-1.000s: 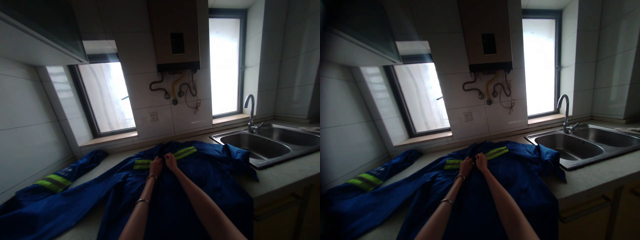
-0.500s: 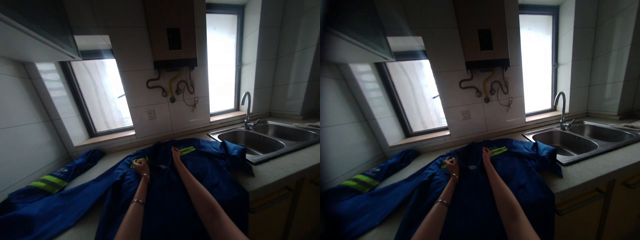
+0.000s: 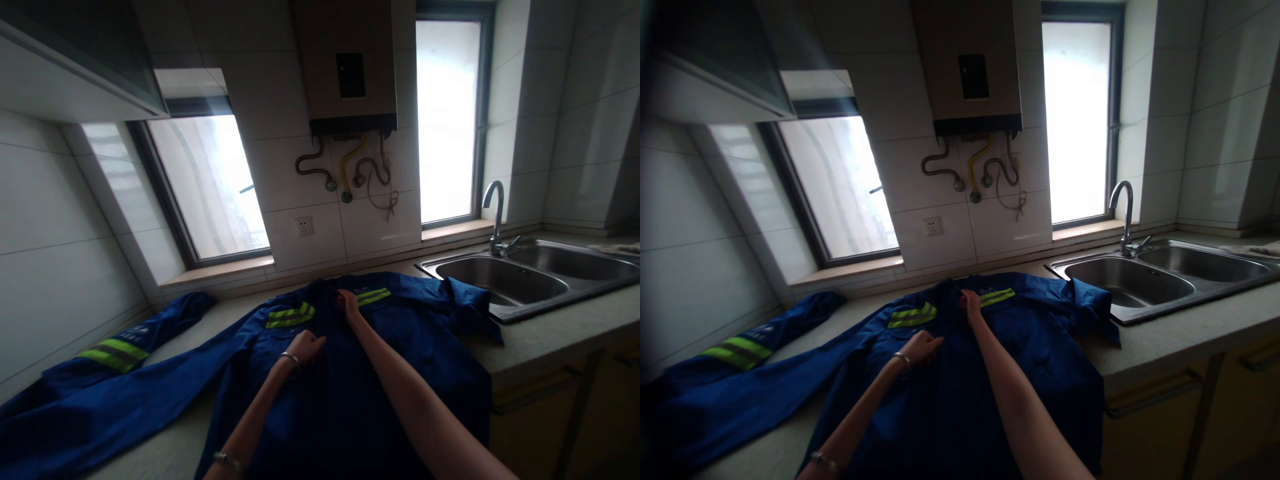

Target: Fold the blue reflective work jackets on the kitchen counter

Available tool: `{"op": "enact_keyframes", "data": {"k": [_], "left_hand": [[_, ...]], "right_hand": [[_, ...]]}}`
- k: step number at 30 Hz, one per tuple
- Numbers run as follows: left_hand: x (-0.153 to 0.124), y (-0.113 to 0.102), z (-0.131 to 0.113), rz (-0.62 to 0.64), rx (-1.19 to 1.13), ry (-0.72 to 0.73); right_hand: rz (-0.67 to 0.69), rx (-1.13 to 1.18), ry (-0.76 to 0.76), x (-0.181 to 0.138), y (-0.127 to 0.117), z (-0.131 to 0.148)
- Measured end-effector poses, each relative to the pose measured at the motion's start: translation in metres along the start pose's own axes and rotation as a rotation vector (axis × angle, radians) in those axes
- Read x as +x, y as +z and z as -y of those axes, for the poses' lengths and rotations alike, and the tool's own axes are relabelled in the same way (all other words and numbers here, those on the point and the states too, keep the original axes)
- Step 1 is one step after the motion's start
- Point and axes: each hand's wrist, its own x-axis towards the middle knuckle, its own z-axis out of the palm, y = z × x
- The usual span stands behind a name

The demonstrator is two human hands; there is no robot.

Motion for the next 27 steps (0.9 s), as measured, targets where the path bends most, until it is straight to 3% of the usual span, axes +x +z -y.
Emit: {"op": "enact_keyframes", "data": {"k": [7, 11, 13, 16, 19, 23, 27], "left_hand": [[-0.058, 0.015, -0.02, 0.873, 0.179, -0.124], [-0.074, 0.018, -0.038, 1.204, 0.054, -0.051], [-0.078, 0.02, -0.043, 1.284, -0.012, 0.032], [-0.081, 0.024, -0.045, 1.28, -0.002, 0.125], [-0.082, 0.028, -0.046, 1.137, -0.076, 0.178], [-0.087, 0.03, -0.058, 0.852, -0.362, 0.209], [-0.095, 0.035, -0.079, 0.651, -0.5, 0.178]], "right_hand": [[-0.018, -0.014, -0.151, -0.042, -0.008, 0.03], [0.038, -0.027, -0.288, -0.08, -0.015, 0.063], [0.122, -0.019, -0.369, -0.107, -0.026, 0.082], [0.299, -0.027, -0.435, -0.161, -0.056, 0.105], [0.384, -0.182, -0.466, -0.223, -0.097, 0.115], [0.525, -0.584, -0.532, -0.287, -0.142, 0.118], [0.691, -1.058, -0.629, -0.314, -0.158, 0.115]]}}
